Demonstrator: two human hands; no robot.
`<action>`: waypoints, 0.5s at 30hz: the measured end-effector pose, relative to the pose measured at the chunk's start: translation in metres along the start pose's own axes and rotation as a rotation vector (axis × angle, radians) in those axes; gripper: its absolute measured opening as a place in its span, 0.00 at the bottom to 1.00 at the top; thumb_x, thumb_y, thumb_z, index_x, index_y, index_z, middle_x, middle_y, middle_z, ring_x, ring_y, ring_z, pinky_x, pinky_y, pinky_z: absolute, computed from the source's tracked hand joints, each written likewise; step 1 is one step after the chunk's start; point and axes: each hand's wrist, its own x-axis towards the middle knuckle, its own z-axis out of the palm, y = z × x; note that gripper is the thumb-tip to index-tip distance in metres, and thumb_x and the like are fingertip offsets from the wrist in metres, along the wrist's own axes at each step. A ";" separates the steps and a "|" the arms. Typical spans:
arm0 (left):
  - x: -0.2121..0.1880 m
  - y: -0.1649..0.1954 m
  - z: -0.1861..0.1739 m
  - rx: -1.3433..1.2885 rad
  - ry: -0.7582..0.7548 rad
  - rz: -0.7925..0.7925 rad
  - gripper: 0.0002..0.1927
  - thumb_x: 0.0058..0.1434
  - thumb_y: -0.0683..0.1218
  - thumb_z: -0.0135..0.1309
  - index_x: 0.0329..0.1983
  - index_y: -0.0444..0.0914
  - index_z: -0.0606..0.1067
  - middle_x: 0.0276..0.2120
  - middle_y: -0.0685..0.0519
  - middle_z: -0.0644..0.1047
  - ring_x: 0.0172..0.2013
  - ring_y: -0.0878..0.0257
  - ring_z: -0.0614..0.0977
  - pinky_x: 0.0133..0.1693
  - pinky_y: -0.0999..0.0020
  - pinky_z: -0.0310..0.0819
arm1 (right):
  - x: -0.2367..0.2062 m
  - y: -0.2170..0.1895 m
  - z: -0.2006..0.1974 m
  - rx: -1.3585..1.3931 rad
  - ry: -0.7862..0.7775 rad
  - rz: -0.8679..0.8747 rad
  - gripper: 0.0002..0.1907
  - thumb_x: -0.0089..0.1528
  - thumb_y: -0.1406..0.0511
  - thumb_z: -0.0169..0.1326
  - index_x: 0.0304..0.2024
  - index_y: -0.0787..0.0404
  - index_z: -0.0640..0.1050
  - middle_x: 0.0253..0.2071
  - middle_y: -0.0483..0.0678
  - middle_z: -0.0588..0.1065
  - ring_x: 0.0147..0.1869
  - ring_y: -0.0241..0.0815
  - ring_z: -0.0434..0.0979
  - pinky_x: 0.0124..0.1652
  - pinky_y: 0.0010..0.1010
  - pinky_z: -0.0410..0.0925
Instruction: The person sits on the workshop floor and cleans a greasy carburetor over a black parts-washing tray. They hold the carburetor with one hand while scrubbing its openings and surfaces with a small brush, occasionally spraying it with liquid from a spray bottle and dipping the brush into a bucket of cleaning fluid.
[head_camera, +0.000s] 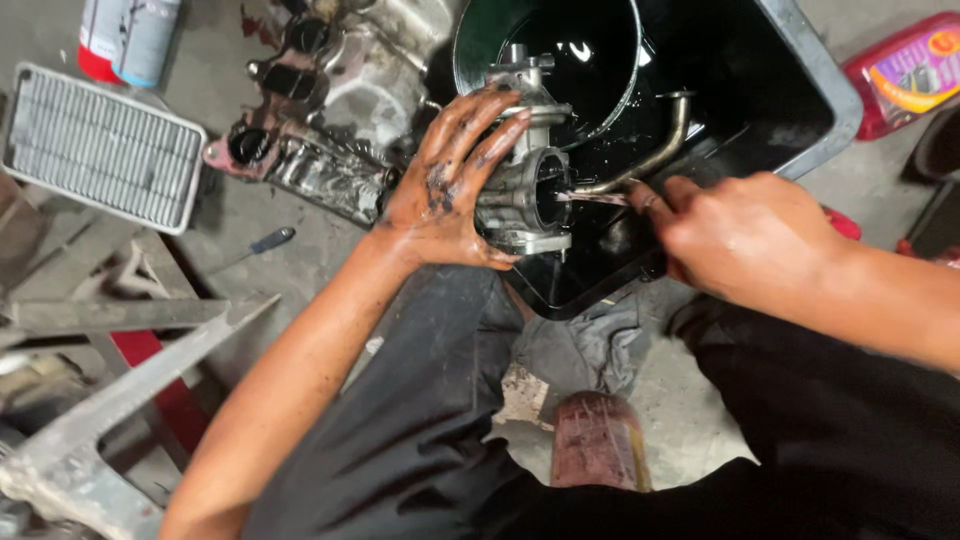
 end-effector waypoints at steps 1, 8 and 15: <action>-0.001 -0.001 0.001 -0.006 0.017 -0.004 0.69 0.29 0.65 0.76 0.76 0.41 0.59 0.73 0.46 0.60 0.72 0.41 0.62 0.72 0.43 0.60 | 0.003 0.002 -0.002 -0.008 0.003 -0.030 0.35 0.59 0.64 0.52 0.69 0.63 0.68 0.49 0.54 0.76 0.27 0.45 0.82 0.22 0.35 0.74; 0.005 0.004 0.006 -0.014 0.032 0.001 0.68 0.32 0.65 0.77 0.76 0.41 0.58 0.72 0.46 0.61 0.72 0.41 0.61 0.72 0.43 0.61 | 0.011 0.014 0.031 0.044 0.124 -0.095 0.26 0.58 0.67 0.51 0.60 0.69 0.72 0.39 0.55 0.78 0.27 0.49 0.83 0.23 0.38 0.75; 0.005 0.006 0.003 0.004 -0.039 -0.037 0.71 0.27 0.62 0.77 0.76 0.40 0.58 0.72 0.45 0.60 0.71 0.40 0.61 0.70 0.44 0.62 | 0.026 0.005 0.016 0.142 0.080 -0.056 0.28 0.55 0.63 0.55 0.58 0.66 0.73 0.40 0.54 0.78 0.30 0.51 0.83 0.25 0.42 0.75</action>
